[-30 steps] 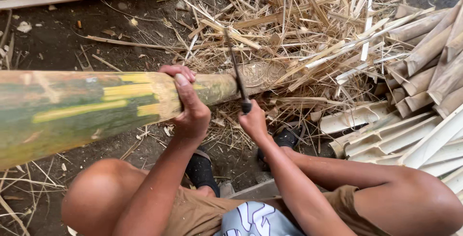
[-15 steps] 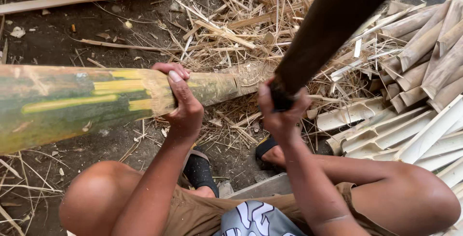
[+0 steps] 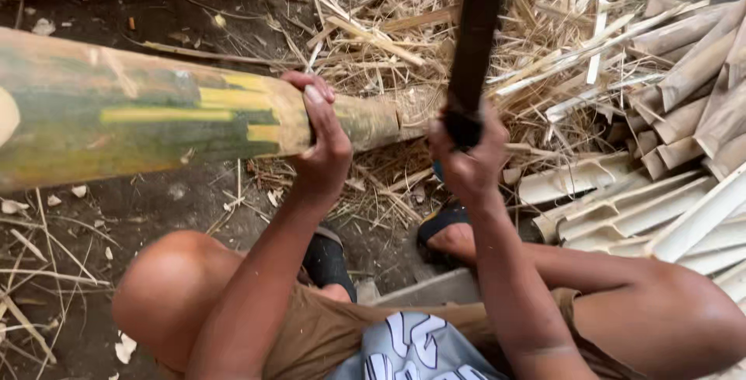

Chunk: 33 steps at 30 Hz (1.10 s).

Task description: The person sits on the ground and uses a knife to shave and shape a piece of bamboo. They repeatedly scrape the surface, remove thin strips, and stack the finished pieces nearby.

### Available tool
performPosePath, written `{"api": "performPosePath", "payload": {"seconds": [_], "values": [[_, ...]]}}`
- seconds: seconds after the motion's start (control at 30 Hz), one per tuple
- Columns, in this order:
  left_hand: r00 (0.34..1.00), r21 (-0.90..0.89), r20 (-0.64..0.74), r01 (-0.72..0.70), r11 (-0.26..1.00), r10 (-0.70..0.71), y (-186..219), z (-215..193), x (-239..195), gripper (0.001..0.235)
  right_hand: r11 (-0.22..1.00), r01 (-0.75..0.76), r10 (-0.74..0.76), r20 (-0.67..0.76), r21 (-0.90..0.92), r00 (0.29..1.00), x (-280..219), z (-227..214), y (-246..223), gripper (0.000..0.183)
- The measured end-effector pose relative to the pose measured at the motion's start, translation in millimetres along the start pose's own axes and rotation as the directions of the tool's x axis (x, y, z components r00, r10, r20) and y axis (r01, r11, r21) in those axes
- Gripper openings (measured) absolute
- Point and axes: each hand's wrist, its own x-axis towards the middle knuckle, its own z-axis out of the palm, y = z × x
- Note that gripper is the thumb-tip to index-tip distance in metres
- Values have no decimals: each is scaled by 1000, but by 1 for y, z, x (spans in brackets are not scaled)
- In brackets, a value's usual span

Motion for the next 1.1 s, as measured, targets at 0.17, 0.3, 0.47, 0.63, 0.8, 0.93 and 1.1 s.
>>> {"api": "performPosePath", "payload": {"seconds": [0.17,0.3,0.47,0.63,0.8,0.93,1.1], "values": [[999,-7,-10,-39,999,38,-9,4,12,5,998,-52,49,-68,-29,996,-9,35,55,24],[999,-8,33,4,1000,-4,-3,8,7,5,851,-391,445,88,-350,891,-42,71,134,25],[998,-25,66,-4,1000,6,-5,15,9,18,888,-317,368,100,-333,925,-28,40,101,26],[998,-15,55,10,1000,-9,-10,8,-2,13,997,70,-70,-6,38,998,-16,13,41,17],[998,38,63,0,999,-2,-11,12,2,11,948,-168,186,44,-269,982,-30,52,99,13],[997,-1,58,-60,998,60,-9,24,11,15,863,-344,401,86,-371,912,-35,60,139,19],[996,13,55,-76,997,75,-8,16,6,17,962,-196,208,43,-192,977,-30,32,106,18]]}}
